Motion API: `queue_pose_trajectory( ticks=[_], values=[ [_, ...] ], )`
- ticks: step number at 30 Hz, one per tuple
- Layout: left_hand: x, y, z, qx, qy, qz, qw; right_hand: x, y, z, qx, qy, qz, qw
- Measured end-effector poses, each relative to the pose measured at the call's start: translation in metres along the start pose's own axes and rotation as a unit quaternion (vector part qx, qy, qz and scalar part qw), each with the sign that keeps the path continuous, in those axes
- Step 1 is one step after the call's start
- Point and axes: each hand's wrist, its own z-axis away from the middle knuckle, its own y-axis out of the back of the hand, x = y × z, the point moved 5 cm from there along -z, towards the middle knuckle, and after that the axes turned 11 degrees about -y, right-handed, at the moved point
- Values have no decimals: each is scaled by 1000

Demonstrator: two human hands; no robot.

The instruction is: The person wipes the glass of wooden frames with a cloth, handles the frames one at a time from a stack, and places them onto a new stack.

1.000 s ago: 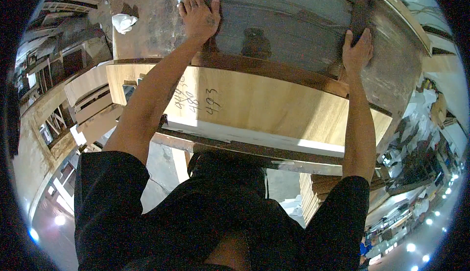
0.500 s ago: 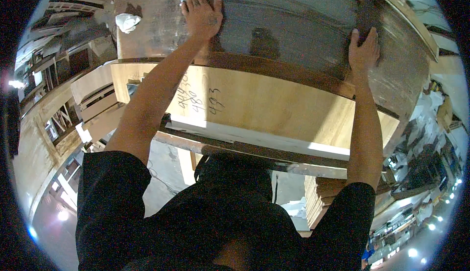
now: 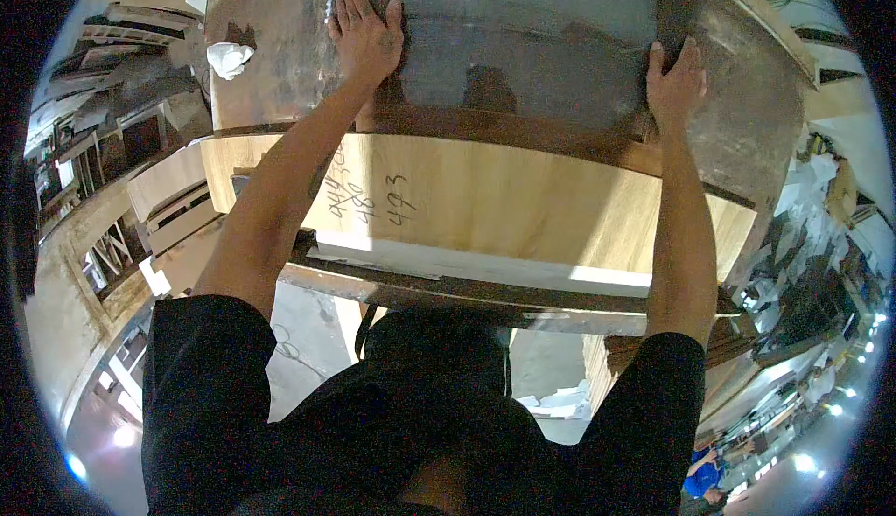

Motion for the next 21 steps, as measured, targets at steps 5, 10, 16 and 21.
queue_pose_trajectory(
  ticks=[5, 10, 16, 21],
  values=[
    [2, 4, 0, -4, 6, -11, 1000, -5, 8, 4, -23, -14, 4, 1000],
    [0, 1, -4, -13, 13, -17, 1000, -5, 9, 6, -5, -17, -10, 1000],
    [-1, -11, -1, -30, 11, -10, 999, 1, 5, 2, 1, -21, 12, 1000],
    [-15, -15, 4, 46, -73, -33, 996, -3, 7, 2, -36, -20, -8, 999]
  ],
)
